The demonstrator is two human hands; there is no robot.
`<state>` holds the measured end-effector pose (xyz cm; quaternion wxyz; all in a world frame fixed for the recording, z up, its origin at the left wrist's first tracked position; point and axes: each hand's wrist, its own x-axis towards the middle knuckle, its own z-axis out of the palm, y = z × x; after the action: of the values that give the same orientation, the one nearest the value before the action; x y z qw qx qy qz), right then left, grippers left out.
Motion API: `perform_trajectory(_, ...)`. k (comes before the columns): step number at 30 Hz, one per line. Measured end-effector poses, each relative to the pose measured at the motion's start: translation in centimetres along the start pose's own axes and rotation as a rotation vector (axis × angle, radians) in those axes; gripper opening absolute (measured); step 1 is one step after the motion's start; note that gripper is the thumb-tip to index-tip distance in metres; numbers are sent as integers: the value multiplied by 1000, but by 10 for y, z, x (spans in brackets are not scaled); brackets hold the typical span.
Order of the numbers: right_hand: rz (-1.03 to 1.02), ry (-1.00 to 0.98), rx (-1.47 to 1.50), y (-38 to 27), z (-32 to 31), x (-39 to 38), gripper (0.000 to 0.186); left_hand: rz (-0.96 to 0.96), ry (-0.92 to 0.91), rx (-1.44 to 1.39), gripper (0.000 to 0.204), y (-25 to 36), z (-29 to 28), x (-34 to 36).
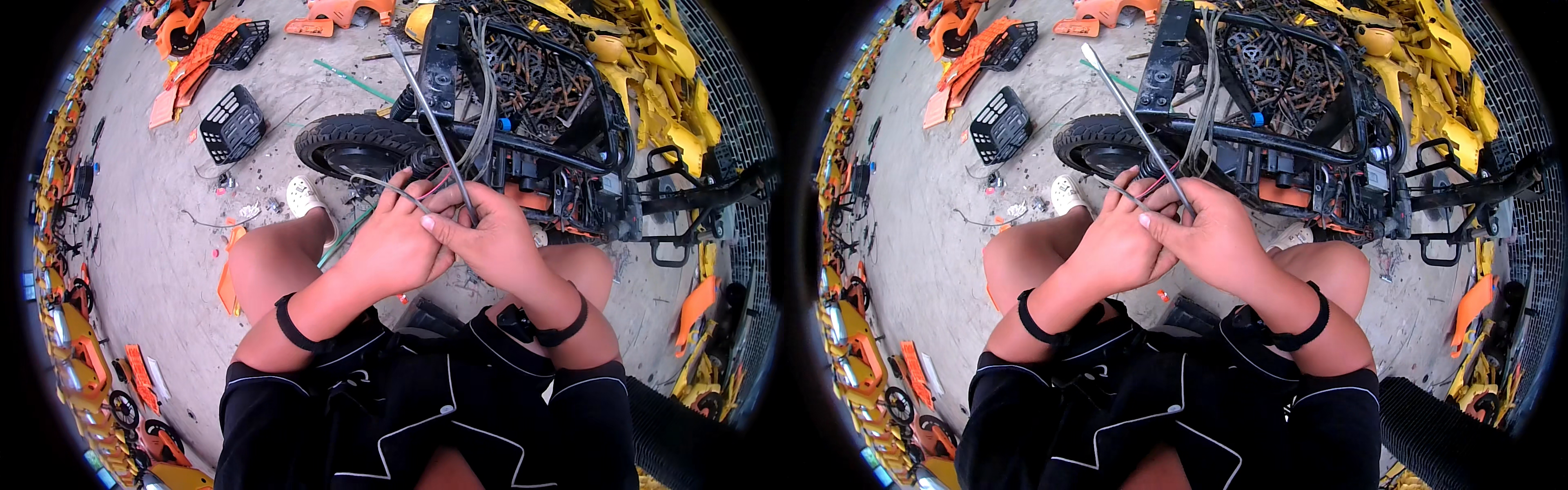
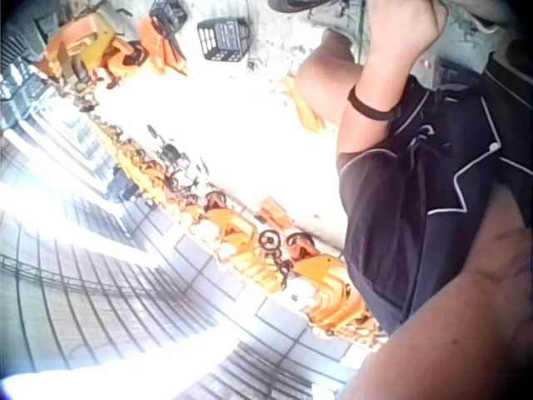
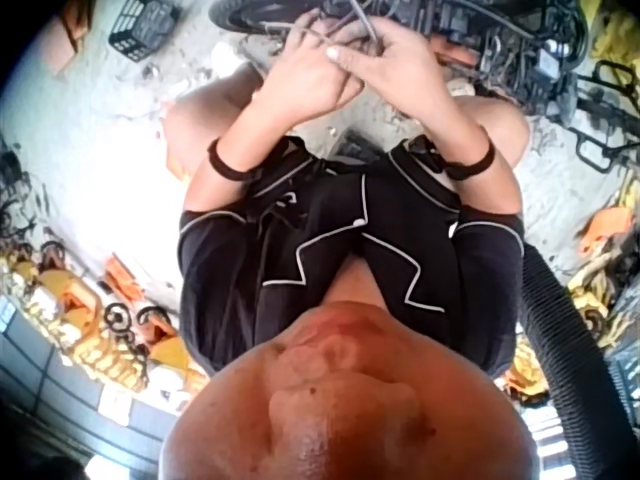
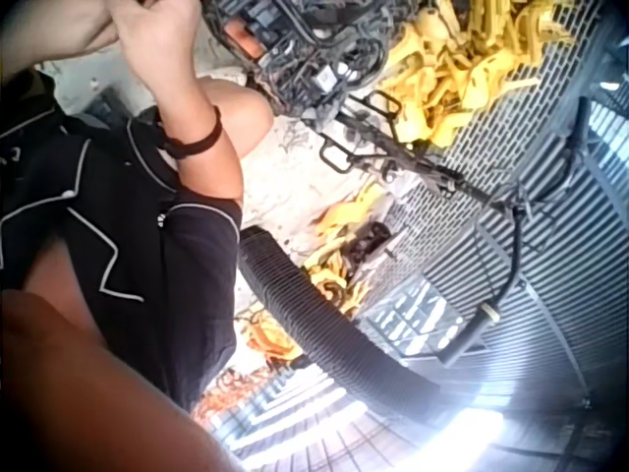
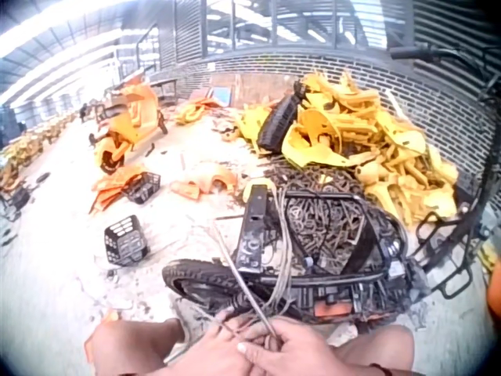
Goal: The person manipulates a bundle of wires on a motorcycle frame using a screwdriver and by hand.
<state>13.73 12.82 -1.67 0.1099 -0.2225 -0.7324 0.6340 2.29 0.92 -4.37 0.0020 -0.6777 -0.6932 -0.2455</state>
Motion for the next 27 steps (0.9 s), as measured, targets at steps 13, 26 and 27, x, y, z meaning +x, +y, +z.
perform_trajectory(13,-81,200,97,6,-5,3,14,-129,-1,-350,36,-18,-20,-9)
perform_trajectory(26,5,64,167,1,0,-4,14,-32,487,-102,30,-26,-16,-1)
perform_trajectory(27,17,55,198,0,0,-4,15,-24,489,-106,30,-27,-18,-1)
